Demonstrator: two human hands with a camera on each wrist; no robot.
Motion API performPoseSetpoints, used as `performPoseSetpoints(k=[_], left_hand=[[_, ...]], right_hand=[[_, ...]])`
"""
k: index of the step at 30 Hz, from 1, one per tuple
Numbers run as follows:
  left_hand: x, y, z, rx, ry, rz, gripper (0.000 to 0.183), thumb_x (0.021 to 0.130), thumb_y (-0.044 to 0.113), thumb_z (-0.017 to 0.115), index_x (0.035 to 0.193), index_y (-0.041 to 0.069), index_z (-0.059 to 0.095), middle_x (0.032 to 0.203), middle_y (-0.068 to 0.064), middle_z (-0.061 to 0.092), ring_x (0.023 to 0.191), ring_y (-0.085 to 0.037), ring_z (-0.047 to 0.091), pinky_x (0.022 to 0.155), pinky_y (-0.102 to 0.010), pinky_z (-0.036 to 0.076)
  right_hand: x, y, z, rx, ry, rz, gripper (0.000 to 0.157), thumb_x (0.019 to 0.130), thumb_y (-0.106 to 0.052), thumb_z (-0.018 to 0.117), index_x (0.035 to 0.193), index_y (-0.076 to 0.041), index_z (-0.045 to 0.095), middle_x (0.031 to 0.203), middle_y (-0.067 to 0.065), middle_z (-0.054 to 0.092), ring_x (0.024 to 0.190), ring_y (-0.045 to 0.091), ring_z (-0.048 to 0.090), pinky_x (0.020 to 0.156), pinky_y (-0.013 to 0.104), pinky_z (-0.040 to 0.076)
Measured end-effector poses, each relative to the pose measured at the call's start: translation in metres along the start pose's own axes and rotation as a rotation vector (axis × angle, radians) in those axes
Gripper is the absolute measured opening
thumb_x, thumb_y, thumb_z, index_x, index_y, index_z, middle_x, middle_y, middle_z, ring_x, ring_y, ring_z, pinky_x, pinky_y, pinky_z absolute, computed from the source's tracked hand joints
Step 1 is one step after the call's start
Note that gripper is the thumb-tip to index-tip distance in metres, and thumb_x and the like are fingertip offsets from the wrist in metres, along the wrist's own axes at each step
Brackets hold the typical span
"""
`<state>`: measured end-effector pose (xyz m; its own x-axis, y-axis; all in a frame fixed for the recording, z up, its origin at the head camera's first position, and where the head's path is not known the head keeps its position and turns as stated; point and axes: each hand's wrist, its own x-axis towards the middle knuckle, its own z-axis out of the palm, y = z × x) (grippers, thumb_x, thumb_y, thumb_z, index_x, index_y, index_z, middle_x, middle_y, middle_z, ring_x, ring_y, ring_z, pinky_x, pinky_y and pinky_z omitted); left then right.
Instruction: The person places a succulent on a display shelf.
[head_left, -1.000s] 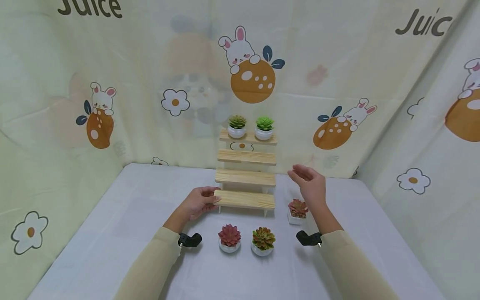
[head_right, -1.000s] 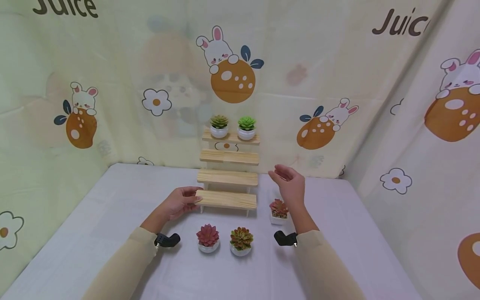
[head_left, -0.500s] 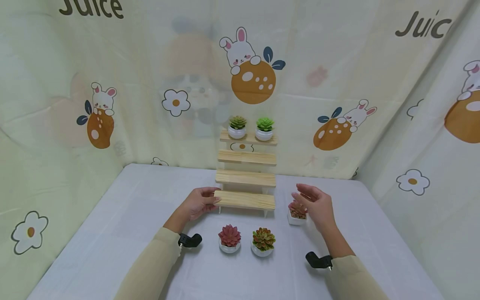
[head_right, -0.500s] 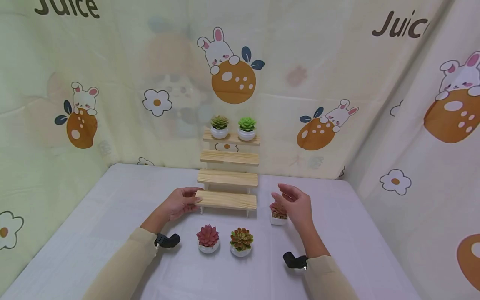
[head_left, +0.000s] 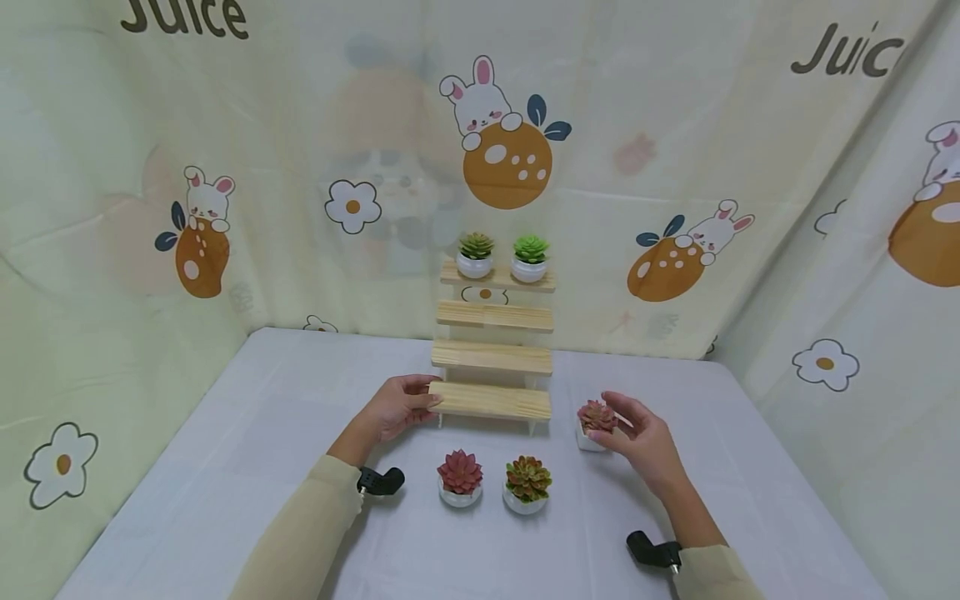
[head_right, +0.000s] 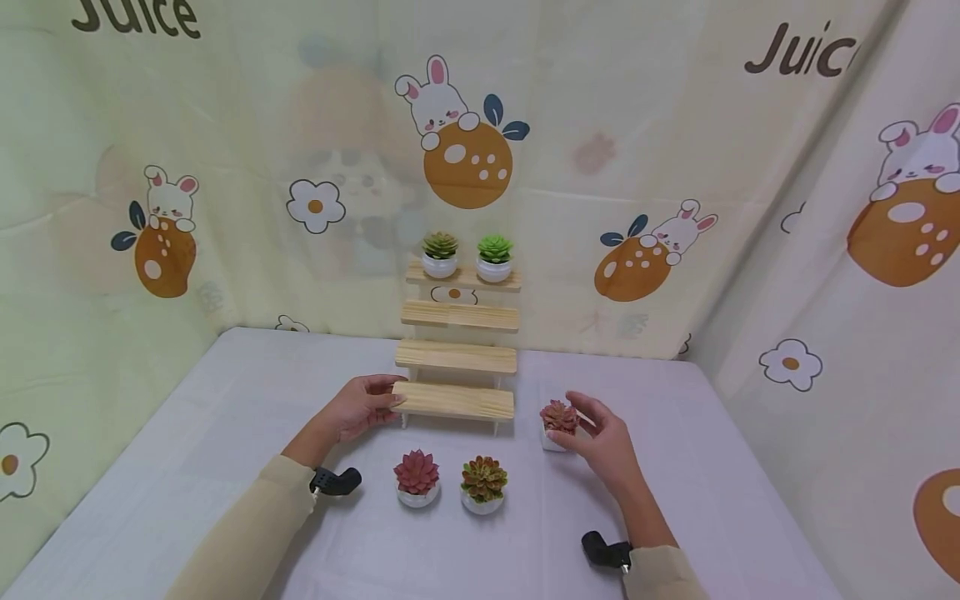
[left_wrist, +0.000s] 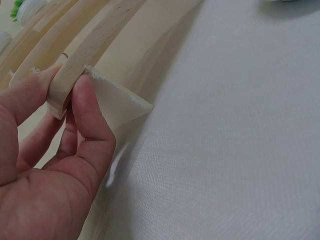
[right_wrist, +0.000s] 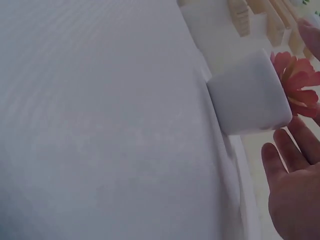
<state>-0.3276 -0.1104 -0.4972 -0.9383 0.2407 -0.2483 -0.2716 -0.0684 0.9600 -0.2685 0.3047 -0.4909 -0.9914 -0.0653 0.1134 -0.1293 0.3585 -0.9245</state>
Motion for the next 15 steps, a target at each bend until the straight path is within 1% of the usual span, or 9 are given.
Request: performPoseSetpoints(k=[5, 7, 12, 15], left_hand=[[0.001, 0.000, -0.001, -0.007, 0.005, -0.008, 0.050, 0.095, 0.003, 0.071, 0.143, 0.002, 0.056, 0.123, -0.013, 0.061, 0.090, -0.016, 0.068, 0.076, -0.027, 0.061], [0.001, 0.000, -0.001, -0.008, 0.007, -0.010, 0.050, 0.095, 0.003, 0.071, 0.143, 0.002, 0.057, 0.123, -0.013, 0.061, 0.091, -0.017, 0.068, 0.075, -0.027, 0.061], [0.001, 0.000, -0.002, -0.008, 0.008, -0.008, 0.049, 0.095, 0.003, 0.071, 0.142, 0.003, 0.058, 0.122, -0.013, 0.061, 0.090, -0.017, 0.068, 0.076, -0.028, 0.062], [0.000, 0.000, -0.001, -0.011, 0.011, -0.010, 0.049, 0.095, 0.003, 0.071, 0.142, 0.003, 0.059, 0.121, -0.013, 0.061, 0.090, -0.017, 0.068, 0.076, -0.028, 0.062]], right_hand=[[-0.003, 0.010, -0.005, -0.015, -0.047, 0.014, 0.085, 0.083, -0.026, 0.088, 0.153, -0.009, 0.044, 0.158, 0.013, 0.046, 0.137, 0.001, 0.045, 0.106, 0.008, 0.041], [-0.003, 0.012, -0.006, -0.018, -0.063, 0.020, 0.086, 0.083, -0.027, 0.087, 0.154, -0.009, 0.042, 0.158, 0.012, 0.045, 0.133, -0.006, 0.044, 0.106, 0.009, 0.041], [-0.004, 0.015, -0.009, 0.008, -0.093, 0.029, 0.090, 0.083, -0.022, 0.087, 0.157, -0.006, 0.037, 0.160, 0.015, 0.042, 0.129, -0.010, 0.045, 0.104, 0.006, 0.040], [-0.004, 0.016, -0.010, 0.014, -0.103, 0.044, 0.091, 0.083, -0.021, 0.087, 0.157, -0.005, 0.036, 0.159, 0.018, 0.042, 0.124, -0.012, 0.047, 0.101, 0.005, 0.042]])
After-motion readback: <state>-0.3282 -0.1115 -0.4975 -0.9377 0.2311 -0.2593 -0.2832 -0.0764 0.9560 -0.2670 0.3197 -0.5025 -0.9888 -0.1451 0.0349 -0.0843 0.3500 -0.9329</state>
